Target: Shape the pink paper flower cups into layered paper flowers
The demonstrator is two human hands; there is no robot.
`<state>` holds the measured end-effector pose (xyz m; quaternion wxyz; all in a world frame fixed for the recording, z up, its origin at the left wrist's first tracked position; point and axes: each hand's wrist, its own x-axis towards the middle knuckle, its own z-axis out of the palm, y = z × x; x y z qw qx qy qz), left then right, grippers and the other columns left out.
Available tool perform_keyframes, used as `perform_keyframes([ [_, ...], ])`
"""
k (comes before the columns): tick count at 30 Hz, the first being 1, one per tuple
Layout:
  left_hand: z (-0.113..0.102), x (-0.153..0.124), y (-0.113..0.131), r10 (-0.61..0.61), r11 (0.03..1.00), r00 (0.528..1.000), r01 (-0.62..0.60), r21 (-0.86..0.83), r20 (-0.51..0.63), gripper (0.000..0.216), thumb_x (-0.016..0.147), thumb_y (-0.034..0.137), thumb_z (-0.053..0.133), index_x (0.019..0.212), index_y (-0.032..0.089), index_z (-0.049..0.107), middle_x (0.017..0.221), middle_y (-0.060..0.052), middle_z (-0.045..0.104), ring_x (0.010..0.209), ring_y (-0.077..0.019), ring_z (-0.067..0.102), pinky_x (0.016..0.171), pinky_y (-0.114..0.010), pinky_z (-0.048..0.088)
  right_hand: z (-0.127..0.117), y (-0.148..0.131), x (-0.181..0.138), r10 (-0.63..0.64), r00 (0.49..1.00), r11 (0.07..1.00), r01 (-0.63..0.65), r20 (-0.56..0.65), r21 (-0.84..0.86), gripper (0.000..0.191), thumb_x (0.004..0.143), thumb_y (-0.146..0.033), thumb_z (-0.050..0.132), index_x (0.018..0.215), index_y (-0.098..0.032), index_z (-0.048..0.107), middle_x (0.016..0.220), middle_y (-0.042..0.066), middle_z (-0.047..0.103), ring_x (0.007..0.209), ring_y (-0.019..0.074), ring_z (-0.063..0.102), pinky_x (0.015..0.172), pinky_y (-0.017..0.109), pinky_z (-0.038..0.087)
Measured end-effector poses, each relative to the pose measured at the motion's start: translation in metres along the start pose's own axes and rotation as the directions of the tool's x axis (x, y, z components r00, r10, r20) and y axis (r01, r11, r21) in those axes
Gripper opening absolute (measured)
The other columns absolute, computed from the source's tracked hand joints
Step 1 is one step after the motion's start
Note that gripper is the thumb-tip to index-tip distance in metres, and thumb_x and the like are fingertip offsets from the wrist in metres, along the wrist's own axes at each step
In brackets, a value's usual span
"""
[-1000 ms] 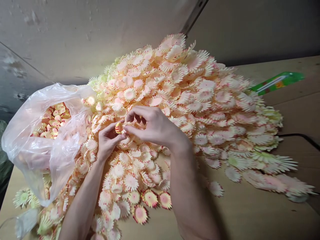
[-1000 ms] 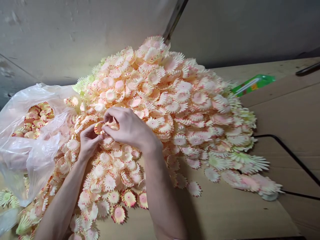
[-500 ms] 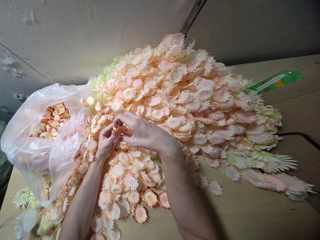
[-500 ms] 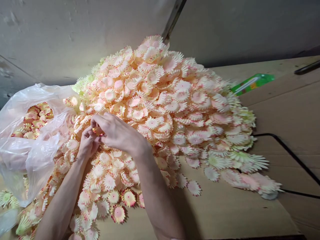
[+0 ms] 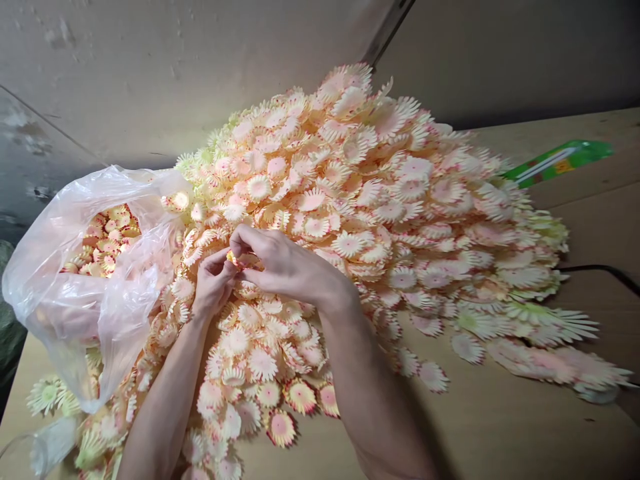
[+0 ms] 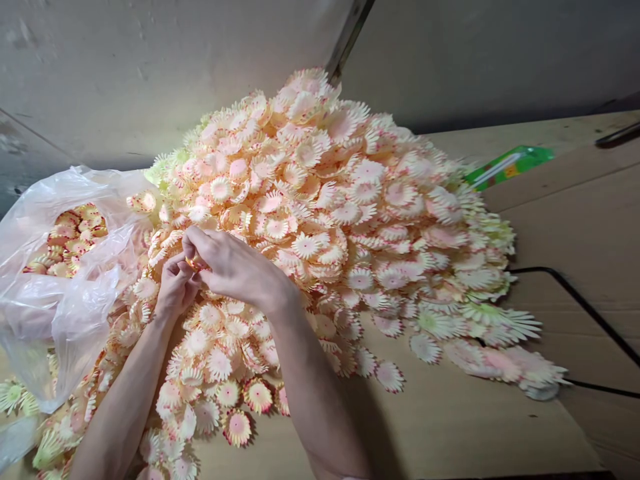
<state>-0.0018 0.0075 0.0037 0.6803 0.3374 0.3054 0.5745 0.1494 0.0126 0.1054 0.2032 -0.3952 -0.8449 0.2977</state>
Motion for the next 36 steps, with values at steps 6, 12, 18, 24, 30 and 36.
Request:
perform_keyframes([
  [6, 0.000, -0.001, 0.000, -0.028, 0.999, 0.999, 0.029, 0.014, -0.026, 0.045, 0.053, 0.054, 0.088, 0.070, 0.015, 0.073, 0.060, 0.000, 0.065, 0.048, -0.0061, 0.055, 0.044, -0.017, 0.044, 0.001, 0.000, 0.001, -0.024, 1.000, 0.999, 0.024, -0.005, -0.023, 0.023, 0.078, -0.006, 0.048, 0.095, -0.020, 0.043, 0.090, 0.004, 0.056, 0.081, 0.0163, 0.052, 0.075, 0.028, 0.038],
  [12, 0.002, 0.002, 0.001, 0.022, 1.000, 0.999, -0.021, 0.010, -0.049, 0.044, 0.056, 0.052, 0.087, 0.081, 0.017, 0.076, 0.068, 0.000, 0.069, 0.051, -0.0052, 0.057, 0.047, -0.016, 0.045, 0.001, 0.001, 0.001, 0.012, 0.995, 0.999, -0.009, -0.095, 0.035, 0.023, 0.078, -0.010, 0.057, 0.098, -0.019, 0.049, 0.098, 0.005, 0.059, 0.092, 0.0176, 0.056, 0.080, 0.028, 0.041],
  [18, -0.001, 0.004, -0.003, 0.068, 0.997, 0.991, -0.064, 0.036, -0.112, 0.044, 0.053, 0.051, 0.089, 0.083, 0.020, 0.077, 0.073, -0.001, 0.073, 0.054, -0.0069, 0.059, 0.055, -0.021, 0.050, -0.006, -0.003, 0.000, 0.164, 0.986, 0.958, -0.150, -0.038, 0.244, 0.028, 0.071, -0.018, 0.071, 0.094, -0.017, 0.055, 0.087, 0.001, 0.061, 0.071, 0.0113, 0.052, 0.065, 0.024, 0.037],
  [24, -0.004, 0.003, -0.005, 0.073, 0.996, 0.995, -0.070, 0.053, -0.070, 0.047, 0.054, 0.052, 0.088, 0.088, 0.021, 0.079, 0.080, -0.004, 0.076, 0.068, -0.0117, 0.068, 0.065, -0.022, 0.054, 0.002, 0.002, 0.004, 0.157, 0.985, 0.968, -0.139, -0.069, 0.210, 0.022, 0.072, -0.013, 0.061, 0.093, -0.017, 0.054, 0.081, 0.000, 0.060, 0.065, 0.0098, 0.049, 0.060, 0.023, 0.033],
  [30, 0.002, 0.001, -0.002, 0.041, 0.998, 0.998, -0.038, 0.053, -0.038, 0.047, 0.054, 0.052, 0.088, 0.088, 0.020, 0.079, 0.079, -0.005, 0.077, 0.073, -0.0167, 0.072, 0.070, -0.027, 0.058, 0.005, 0.005, 0.004, 0.171, 0.982, 0.980, -0.160, -0.082, 0.121, 0.024, 0.072, -0.016, 0.063, 0.093, -0.019, 0.052, 0.082, 0.000, 0.062, 0.069, 0.0123, 0.054, 0.062, 0.025, 0.035],
  [36, -0.002, 0.003, -0.001, 0.013, 0.999, 0.997, -0.011, 0.031, -0.071, 0.048, 0.055, 0.051, 0.088, 0.090, 0.019, 0.078, 0.083, -0.006, 0.077, 0.064, -0.0129, 0.069, 0.056, -0.022, 0.055, 0.002, -0.001, 0.004, 0.163, 0.976, 0.959, -0.122, -0.146, 0.255, 0.021, 0.070, -0.016, 0.067, 0.088, -0.018, 0.055, 0.077, -0.002, 0.060, 0.065, 0.0094, 0.051, 0.061, 0.023, 0.035],
])
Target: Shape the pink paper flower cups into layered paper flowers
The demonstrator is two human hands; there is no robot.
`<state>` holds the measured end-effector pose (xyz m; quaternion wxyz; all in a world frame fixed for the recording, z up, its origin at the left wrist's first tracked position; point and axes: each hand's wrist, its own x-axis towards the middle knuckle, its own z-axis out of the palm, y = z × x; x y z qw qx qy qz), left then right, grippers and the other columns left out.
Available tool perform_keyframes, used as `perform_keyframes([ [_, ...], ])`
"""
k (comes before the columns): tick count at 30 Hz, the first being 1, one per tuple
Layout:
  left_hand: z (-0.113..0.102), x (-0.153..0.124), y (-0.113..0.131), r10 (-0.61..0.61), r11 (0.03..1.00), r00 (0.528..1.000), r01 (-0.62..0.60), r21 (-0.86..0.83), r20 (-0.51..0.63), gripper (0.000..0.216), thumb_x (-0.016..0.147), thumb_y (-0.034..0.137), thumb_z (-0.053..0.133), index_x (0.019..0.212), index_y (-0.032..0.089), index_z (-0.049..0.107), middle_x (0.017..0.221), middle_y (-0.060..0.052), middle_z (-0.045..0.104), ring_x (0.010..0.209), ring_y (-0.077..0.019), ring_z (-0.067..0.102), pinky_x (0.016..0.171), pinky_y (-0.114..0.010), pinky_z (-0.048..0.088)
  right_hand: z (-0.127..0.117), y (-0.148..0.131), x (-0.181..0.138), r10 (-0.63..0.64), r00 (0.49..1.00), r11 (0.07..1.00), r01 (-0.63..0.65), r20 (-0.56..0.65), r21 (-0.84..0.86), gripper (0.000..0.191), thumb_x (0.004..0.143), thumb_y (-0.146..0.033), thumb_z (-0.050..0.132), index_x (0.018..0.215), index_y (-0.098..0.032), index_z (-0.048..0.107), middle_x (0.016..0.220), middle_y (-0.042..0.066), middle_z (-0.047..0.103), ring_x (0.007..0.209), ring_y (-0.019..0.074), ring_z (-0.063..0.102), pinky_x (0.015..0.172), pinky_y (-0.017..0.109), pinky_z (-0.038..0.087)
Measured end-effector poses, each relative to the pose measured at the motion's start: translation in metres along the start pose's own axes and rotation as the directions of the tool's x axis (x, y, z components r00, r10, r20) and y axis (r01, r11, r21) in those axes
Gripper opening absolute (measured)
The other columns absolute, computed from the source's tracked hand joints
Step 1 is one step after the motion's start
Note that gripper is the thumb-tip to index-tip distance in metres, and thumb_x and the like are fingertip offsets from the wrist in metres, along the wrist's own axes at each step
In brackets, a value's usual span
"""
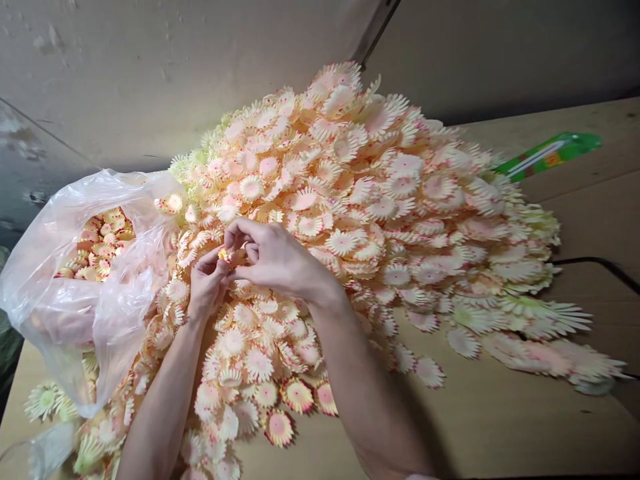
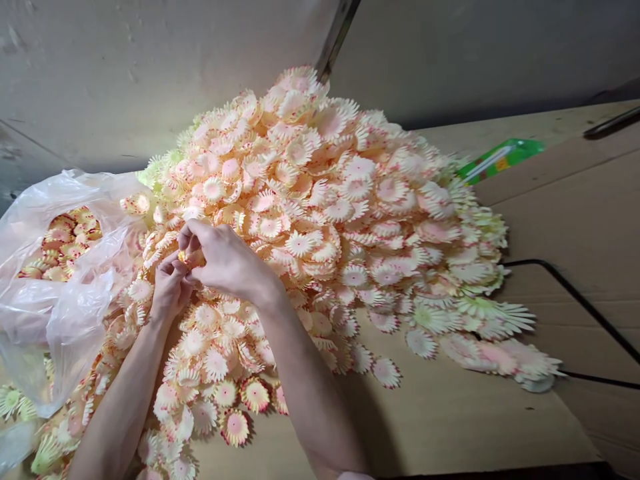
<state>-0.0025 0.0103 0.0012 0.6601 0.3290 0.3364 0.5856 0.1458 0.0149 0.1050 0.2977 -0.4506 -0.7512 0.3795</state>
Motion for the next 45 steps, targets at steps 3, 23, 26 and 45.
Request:
perform_keyframes([
  [3, -0.002, 0.001, -0.001, 0.000, 1.000, 1.000, -0.001, -0.021, -0.021, 0.049, 0.052, 0.050, 0.090, 0.089, 0.019, 0.079, 0.086, -0.007, 0.077, 0.068, -0.0139, 0.070, 0.055, -0.020, 0.054, -0.001, -0.002, 0.000, 0.010, 1.000, 0.999, -0.010, 0.004, 0.050, 0.019, 0.069, -0.014, 0.067, 0.082, -0.017, 0.055, 0.077, -0.002, 0.059, 0.066, 0.0088, 0.050, 0.062, 0.022, 0.034],
  [23, 0.008, -0.003, 0.007, -0.052, 0.993, 0.998, 0.050, -0.111, -0.022, 0.047, 0.050, 0.047, 0.091, 0.052, 0.013, 0.059, 0.056, 0.002, 0.061, 0.041, -0.0024, 0.048, 0.038, -0.012, 0.039, 0.004, 0.004, 0.002, 0.004, 1.000, 0.998, -0.002, -0.031, 0.063, 0.026, 0.066, -0.010, 0.070, 0.088, -0.017, 0.057, 0.079, -0.002, 0.060, 0.064, 0.0087, 0.047, 0.060, 0.023, 0.035],
  [26, 0.005, -0.002, 0.004, -0.027, 0.993, 0.999, 0.023, -0.119, -0.037, 0.044, 0.052, 0.045, 0.091, 0.054, 0.013, 0.061, 0.055, 0.003, 0.059, 0.043, -0.0026, 0.049, 0.040, -0.012, 0.039, 0.006, 0.005, 0.002, 0.039, 0.999, 0.999, -0.039, -0.037, 0.017, 0.028, 0.065, -0.014, 0.078, 0.089, -0.015, 0.063, 0.074, -0.002, 0.060, 0.062, 0.0090, 0.047, 0.059, 0.024, 0.035],
  [45, -0.001, 0.000, 0.000, -0.090, 0.987, 0.992, 0.078, -0.139, -0.084, 0.040, 0.056, 0.042, 0.090, 0.059, 0.014, 0.061, 0.055, 0.005, 0.051, 0.045, -0.0025, 0.045, 0.041, -0.012, 0.038, 0.011, 0.003, 0.003, -0.114, 0.993, 0.970, 0.118, 0.031, -0.211, 0.019, 0.075, -0.014, 0.075, 0.065, -0.013, 0.058, 0.068, -0.002, 0.054, 0.063, 0.0086, 0.046, 0.061, 0.025, 0.033],
])
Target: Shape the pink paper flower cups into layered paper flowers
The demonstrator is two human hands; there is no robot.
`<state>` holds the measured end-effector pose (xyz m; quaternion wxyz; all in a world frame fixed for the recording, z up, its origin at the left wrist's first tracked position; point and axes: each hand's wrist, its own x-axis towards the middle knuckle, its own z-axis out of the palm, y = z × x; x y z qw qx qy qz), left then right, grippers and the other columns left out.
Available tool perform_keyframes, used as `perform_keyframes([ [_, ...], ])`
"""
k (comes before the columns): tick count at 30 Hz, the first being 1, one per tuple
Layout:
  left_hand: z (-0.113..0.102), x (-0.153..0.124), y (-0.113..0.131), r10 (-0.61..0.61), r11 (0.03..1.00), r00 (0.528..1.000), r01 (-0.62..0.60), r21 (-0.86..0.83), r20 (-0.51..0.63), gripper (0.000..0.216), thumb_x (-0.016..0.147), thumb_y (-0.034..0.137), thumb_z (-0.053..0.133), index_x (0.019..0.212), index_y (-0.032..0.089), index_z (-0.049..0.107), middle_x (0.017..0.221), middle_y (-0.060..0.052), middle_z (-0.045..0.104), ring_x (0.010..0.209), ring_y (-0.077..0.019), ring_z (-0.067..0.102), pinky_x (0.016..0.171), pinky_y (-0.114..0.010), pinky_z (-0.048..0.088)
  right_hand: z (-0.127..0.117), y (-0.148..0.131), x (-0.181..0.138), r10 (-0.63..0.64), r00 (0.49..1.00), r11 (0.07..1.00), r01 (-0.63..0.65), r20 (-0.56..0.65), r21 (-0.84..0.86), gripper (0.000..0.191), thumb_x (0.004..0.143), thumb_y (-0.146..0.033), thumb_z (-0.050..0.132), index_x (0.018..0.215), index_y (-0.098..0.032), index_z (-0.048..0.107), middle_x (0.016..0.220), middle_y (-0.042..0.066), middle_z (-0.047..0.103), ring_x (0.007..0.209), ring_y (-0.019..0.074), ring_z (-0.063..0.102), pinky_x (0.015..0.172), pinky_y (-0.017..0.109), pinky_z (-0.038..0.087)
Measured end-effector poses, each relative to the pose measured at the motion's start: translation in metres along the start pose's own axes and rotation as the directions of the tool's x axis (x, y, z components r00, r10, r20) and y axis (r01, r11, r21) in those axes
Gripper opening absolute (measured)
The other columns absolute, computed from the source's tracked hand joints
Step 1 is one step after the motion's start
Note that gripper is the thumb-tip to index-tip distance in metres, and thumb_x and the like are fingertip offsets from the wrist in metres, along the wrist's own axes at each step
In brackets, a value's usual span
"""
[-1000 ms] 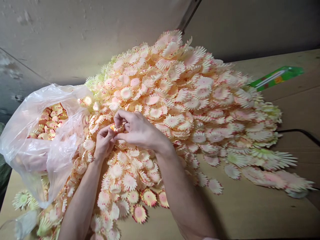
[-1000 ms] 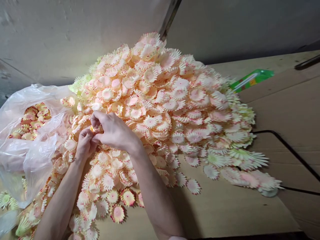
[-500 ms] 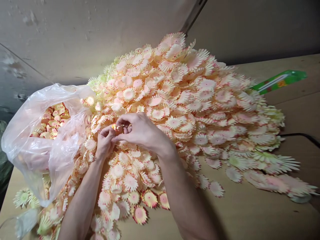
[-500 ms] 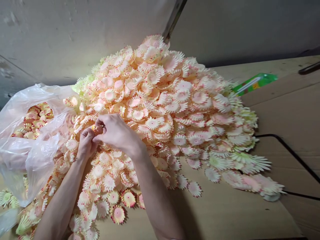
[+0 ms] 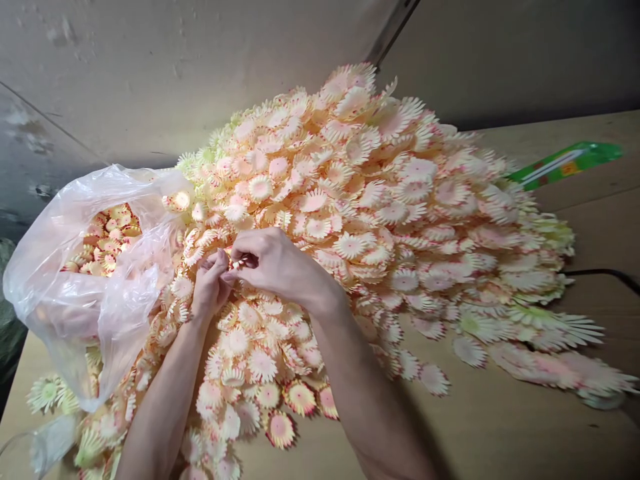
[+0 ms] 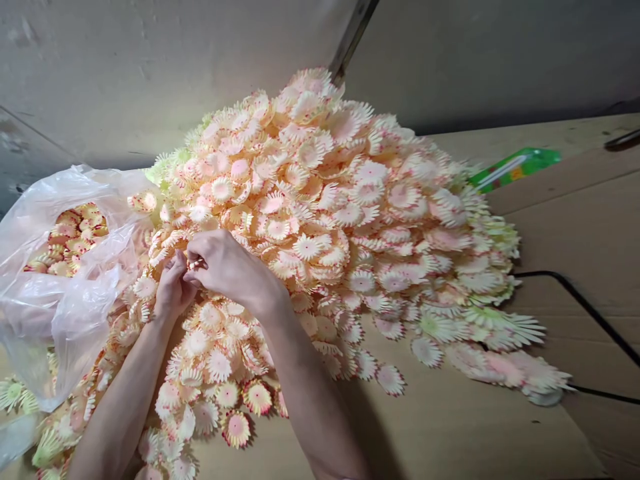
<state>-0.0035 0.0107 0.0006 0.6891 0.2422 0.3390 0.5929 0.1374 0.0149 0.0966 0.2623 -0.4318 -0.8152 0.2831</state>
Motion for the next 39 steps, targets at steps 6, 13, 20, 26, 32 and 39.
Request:
perform_keyframes([
  [6, 0.003, -0.002, 0.004, -0.056, 0.994, 0.998, 0.058, -0.091, 0.022, 0.026, 0.062, 0.025, 0.086, 0.064, 0.012, 0.064, 0.060, 0.004, 0.054, 0.047, 0.0001, 0.042, 0.040, -0.008, 0.034, 0.003, 0.004, 0.002, -0.148, 0.988, 0.989, 0.149, 0.035, -0.006, 0.014, 0.081, -0.005, 0.061, 0.070, -0.014, 0.061, 0.073, 0.001, 0.059, 0.070, 0.0114, 0.051, 0.069, 0.026, 0.037],
  [13, 0.007, -0.002, 0.003, -0.045, 0.994, 0.999, 0.043, -0.097, -0.024, 0.026, 0.063, 0.020, 0.082, 0.059, 0.011, 0.058, 0.058, 0.005, 0.050, 0.050, -0.0015, 0.045, 0.041, -0.009, 0.033, 0.002, 0.005, 0.001, -0.217, 0.973, 0.976, 0.217, 0.076, 0.000, 0.026, 0.079, 0.003, 0.051, 0.084, -0.015, 0.069, 0.086, 0.004, 0.066, 0.080, 0.0144, 0.059, 0.077, 0.028, 0.046],
  [20, 0.009, -0.002, 0.005, -0.017, 0.995, 0.999, 0.012, -0.098, -0.048, 0.023, 0.066, 0.023, 0.082, 0.064, 0.012, 0.062, 0.059, 0.005, 0.050, 0.051, -0.0020, 0.046, 0.046, -0.011, 0.038, 0.002, 0.001, 0.001, -0.227, 0.974, 0.974, 0.227, 0.025, 0.008, 0.019, 0.083, -0.004, 0.055, 0.079, -0.016, 0.068, 0.086, 0.004, 0.068, 0.082, 0.0153, 0.061, 0.077, 0.029, 0.047],
  [26, 0.011, -0.008, 0.008, 0.030, 0.999, 0.994, -0.027, -0.029, 0.103, 0.046, 0.070, 0.053, 0.079, 0.103, 0.022, 0.070, 0.065, 0.003, 0.058, 0.059, -0.0092, 0.058, 0.064, -0.022, 0.053, -0.003, 0.002, -0.001, -0.023, 0.997, 0.998, 0.028, -0.077, 0.063, 0.013, 0.081, -0.017, 0.071, 0.069, -0.014, 0.070, 0.070, 0.002, 0.065, 0.067, 0.0125, 0.057, 0.063, 0.027, 0.042],
  [32, 0.004, -0.005, 0.005, 0.116, 0.993, 0.989, -0.117, 0.006, 0.088, 0.046, 0.057, 0.052, 0.086, 0.086, 0.021, 0.069, 0.084, 0.000, 0.069, 0.069, -0.0100, 0.064, 0.063, -0.019, 0.051, -0.005, 0.000, -0.004, 0.112, 0.992, 0.949, -0.090, -0.056, 0.301, 0.012, 0.074, -0.025, 0.078, 0.078, -0.015, 0.076, 0.077, 0.004, 0.071, 0.068, 0.0132, 0.061, 0.062, 0.026, 0.046],
  [39, 0.006, -0.005, 0.002, 0.097, 0.995, 0.990, -0.099, 0.016, 0.099, 0.042, 0.061, 0.049, 0.085, 0.079, 0.018, 0.064, 0.070, 0.004, 0.062, 0.050, -0.0041, 0.054, 0.049, -0.016, 0.044, -0.011, 0.006, -0.007, 0.151, 0.987, 0.934, -0.162, 0.057, 0.319, 0.011, 0.070, -0.021, 0.076, 0.075, -0.012, 0.072, 0.068, 0.003, 0.067, 0.059, 0.0107, 0.055, 0.055, 0.024, 0.041],
])
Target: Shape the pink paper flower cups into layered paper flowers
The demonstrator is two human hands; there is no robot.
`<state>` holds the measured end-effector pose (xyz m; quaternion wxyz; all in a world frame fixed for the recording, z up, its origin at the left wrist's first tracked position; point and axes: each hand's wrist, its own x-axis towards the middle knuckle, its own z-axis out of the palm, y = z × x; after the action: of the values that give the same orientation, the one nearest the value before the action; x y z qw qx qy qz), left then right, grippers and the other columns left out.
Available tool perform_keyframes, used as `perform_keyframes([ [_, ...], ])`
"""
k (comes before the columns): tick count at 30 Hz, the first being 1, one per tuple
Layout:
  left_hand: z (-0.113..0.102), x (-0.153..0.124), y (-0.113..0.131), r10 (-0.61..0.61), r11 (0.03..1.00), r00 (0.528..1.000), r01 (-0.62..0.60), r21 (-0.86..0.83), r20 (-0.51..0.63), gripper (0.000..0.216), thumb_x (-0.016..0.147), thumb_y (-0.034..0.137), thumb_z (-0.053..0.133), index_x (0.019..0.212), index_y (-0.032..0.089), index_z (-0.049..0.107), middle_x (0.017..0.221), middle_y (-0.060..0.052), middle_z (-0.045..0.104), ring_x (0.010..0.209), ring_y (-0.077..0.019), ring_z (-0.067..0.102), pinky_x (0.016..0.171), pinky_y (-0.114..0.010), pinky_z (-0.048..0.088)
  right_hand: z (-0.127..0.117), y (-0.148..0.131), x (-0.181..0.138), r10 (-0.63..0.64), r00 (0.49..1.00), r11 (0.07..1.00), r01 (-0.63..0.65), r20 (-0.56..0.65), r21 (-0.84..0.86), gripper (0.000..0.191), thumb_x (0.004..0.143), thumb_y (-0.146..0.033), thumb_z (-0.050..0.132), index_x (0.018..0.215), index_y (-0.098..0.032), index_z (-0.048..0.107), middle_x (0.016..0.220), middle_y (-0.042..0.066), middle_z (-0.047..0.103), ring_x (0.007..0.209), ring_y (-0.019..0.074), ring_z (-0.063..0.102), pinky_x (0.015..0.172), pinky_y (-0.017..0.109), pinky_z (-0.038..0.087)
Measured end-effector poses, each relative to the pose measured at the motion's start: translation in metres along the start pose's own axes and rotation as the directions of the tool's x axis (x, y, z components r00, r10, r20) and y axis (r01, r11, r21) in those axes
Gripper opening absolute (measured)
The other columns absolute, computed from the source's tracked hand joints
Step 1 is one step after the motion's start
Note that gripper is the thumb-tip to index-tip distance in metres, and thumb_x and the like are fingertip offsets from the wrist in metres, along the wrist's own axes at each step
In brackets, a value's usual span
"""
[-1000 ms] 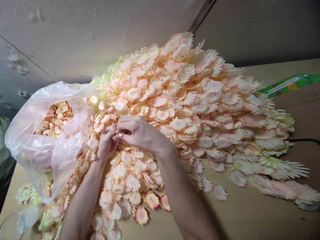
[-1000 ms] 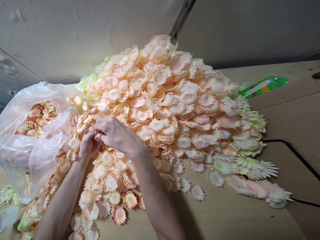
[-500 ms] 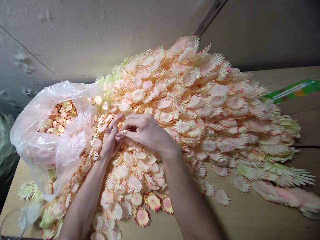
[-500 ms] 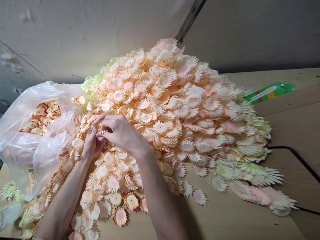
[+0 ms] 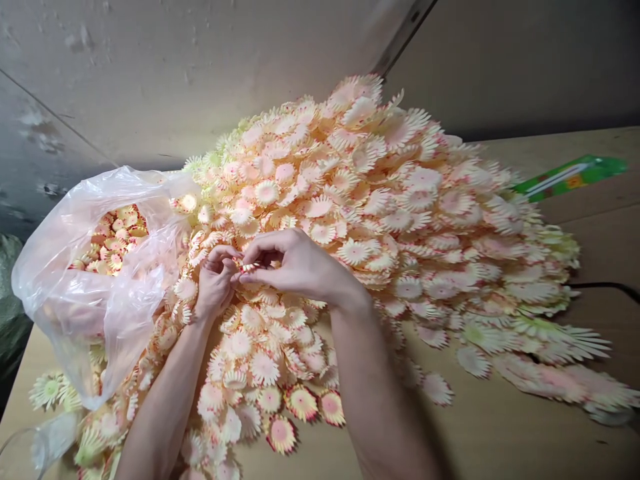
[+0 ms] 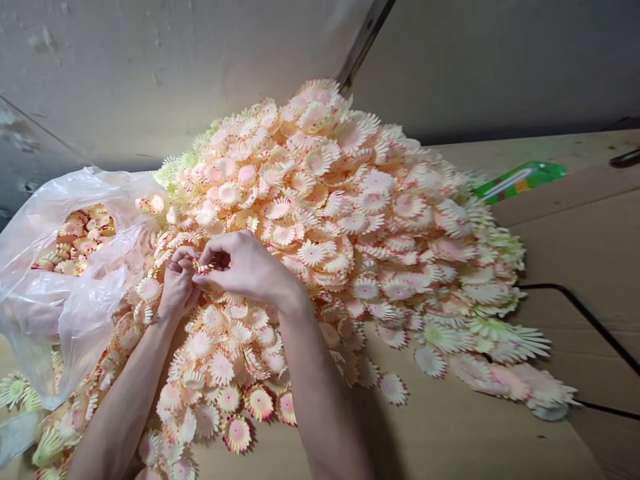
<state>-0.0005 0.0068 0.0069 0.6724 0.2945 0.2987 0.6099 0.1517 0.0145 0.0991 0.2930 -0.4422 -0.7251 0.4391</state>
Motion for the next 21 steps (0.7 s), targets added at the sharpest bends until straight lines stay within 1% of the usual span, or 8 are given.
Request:
perform_keyframes([
  [3, 0.004, 0.000, 0.002, -0.031, 1.000, 0.999, 0.031, -0.004, -0.026, 0.043, 0.060, 0.049, 0.085, 0.075, 0.017, 0.060, 0.062, 0.006, 0.058, 0.046, -0.0033, 0.051, 0.047, -0.015, 0.044, 0.001, 0.002, 0.001, -0.085, 0.995, 0.995, 0.082, -0.046, -0.060, 0.004, 0.073, -0.013, 0.068, 0.070, -0.013, 0.070, 0.069, 0.002, 0.067, 0.060, 0.0101, 0.056, 0.057, 0.023, 0.041],
  [6, 0.005, 0.001, 0.002, -0.107, 0.994, 0.993, 0.107, -0.010, -0.044, 0.046, 0.059, 0.050, 0.086, 0.078, 0.017, 0.059, 0.058, 0.007, 0.057, 0.046, -0.0040, 0.052, 0.046, -0.014, 0.045, 0.004, 0.002, 0.002, -0.167, 0.981, 0.983, 0.157, -0.094, -0.098, 0.013, 0.072, -0.004, 0.059, 0.068, -0.013, 0.068, 0.074, 0.003, 0.069, 0.065, 0.0113, 0.059, 0.060, 0.024, 0.043],
  [11, 0.005, 0.004, -0.001, -0.096, 0.990, 0.985, 0.080, -0.112, -0.146, 0.046, 0.059, 0.047, 0.087, 0.076, 0.014, 0.060, 0.058, 0.006, 0.059, 0.045, -0.0031, 0.052, 0.042, -0.012, 0.044, 0.012, 0.000, 0.007, -0.314, 0.941, 0.939, 0.288, -0.124, -0.190, 0.015, 0.073, -0.003, 0.057, 0.066, -0.014, 0.066, 0.080, 0.004, 0.070, 0.073, 0.0133, 0.062, 0.066, 0.026, 0.046],
  [14, 0.004, 0.004, 0.000, -0.096, 0.990, 0.981, 0.078, -0.114, -0.166, 0.047, 0.061, 0.049, 0.085, 0.077, 0.015, 0.059, 0.057, 0.005, 0.059, 0.045, -0.0047, 0.054, 0.044, -0.013, 0.046, 0.014, -0.001, 0.007, -0.275, 0.948, 0.957, 0.254, -0.161, -0.139, 0.013, 0.075, -0.005, 0.060, 0.070, -0.014, 0.068, 0.078, 0.004, 0.069, 0.071, 0.0126, 0.062, 0.065, 0.025, 0.047],
  [16, 0.003, 0.002, 0.001, -0.097, 0.992, 0.989, 0.086, -0.092, -0.116, 0.046, 0.063, 0.051, 0.083, 0.082, 0.017, 0.059, 0.055, 0.007, 0.058, 0.045, -0.0044, 0.054, 0.049, -0.015, 0.051, 0.013, -0.002, 0.006, -0.187, 0.970, 0.982, 0.179, -0.157, -0.063, 0.008, 0.077, -0.010, 0.063, 0.073, -0.014, 0.069, 0.076, 0.003, 0.070, 0.068, 0.0122, 0.062, 0.062, 0.025, 0.047],
  [18, 0.000, 0.000, 0.001, -0.100, 0.993, 0.994, 0.097, -0.066, -0.048, 0.051, 0.061, 0.056, 0.081, 0.089, 0.020, 0.060, 0.053, 0.009, 0.055, 0.044, -0.0046, 0.054, 0.053, -0.017, 0.054, 0.010, -0.003, 0.003, -0.109, 0.985, 0.994, 0.109, -0.135, -0.008, 0.005, 0.079, -0.017, 0.067, 0.077, -0.014, 0.070, 0.075, 0.003, 0.070, 0.066, 0.0121, 0.061, 0.060, 0.025, 0.047],
  [19, -0.001, -0.001, 0.002, -0.099, 0.994, 0.995, 0.098, -0.055, -0.020, 0.055, 0.057, 0.059, 0.081, 0.090, 0.021, 0.060, 0.053, 0.009, 0.055, 0.044, -0.0052, 0.055, 0.054, -0.018, 0.055, 0.009, -0.004, 0.002, -0.087, 0.988, 0.996, 0.088, -0.125, 0.008, 0.008, 0.080, -0.021, 0.068, 0.077, -0.014, 0.071, 0.074, 0.003, 0.070, 0.065, 0.0120, 0.060, 0.060, 0.025, 0.046],
  [21, -0.002, -0.002, 0.002, -0.092, 0.995, 0.995, 0.093, -0.036, 0.025, 0.059, 0.050, 0.063, 0.082, 0.085, 0.020, 0.061, 0.057, 0.008, 0.058, 0.047, -0.0067, 0.058, 0.056, -0.020, 0.056, 0.007, -0.005, 0.001, -0.076, 0.991, 0.996, 0.079, -0.109, 0.030, 0.014, 0.082, -0.027, 0.068, 0.078, -0.014, 0.071, 0.074, 0.003, 0.070, 0.063, 0.0116, 0.059, 0.058, 0.025, 0.045],
])
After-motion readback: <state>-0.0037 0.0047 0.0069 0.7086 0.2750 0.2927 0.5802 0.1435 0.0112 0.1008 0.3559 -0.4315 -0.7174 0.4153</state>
